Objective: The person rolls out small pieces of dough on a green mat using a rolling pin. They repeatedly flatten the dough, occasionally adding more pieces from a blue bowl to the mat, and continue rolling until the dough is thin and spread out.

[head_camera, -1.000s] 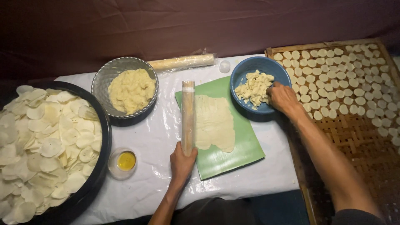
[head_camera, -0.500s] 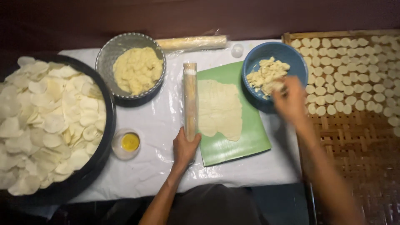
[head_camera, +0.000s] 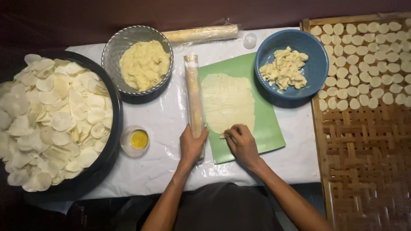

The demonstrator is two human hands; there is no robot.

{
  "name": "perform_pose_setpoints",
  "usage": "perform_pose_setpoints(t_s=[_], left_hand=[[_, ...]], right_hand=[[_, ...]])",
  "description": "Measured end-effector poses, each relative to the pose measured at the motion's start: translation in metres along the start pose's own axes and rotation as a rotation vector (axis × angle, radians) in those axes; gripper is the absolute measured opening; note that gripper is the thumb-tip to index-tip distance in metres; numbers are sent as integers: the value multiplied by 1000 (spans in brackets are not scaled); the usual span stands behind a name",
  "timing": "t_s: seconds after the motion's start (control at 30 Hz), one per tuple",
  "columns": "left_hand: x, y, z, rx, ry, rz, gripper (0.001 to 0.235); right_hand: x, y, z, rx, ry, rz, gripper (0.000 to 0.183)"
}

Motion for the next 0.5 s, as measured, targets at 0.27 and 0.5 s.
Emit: perform_pose_setpoints(t_s=[0.27, 0.5], left_hand=[[-30, 31, -34, 33, -80, 36, 47], [-55, 19, -19, 87, -153, 99, 49]], right_hand=[[7, -16, -9, 85, -135, -72, 32], [11, 8, -5, -36, -5, 111, 16]])
Point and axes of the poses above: each hand's wrist, its own z-axis towards the middle knuckle, its own x-axis out of the back of the hand, y = z × x, the point moved 9 cm from there along z, towards the middle knuckle, and after that the axes turned 8 degrees about -y, right-handed, at the moved point
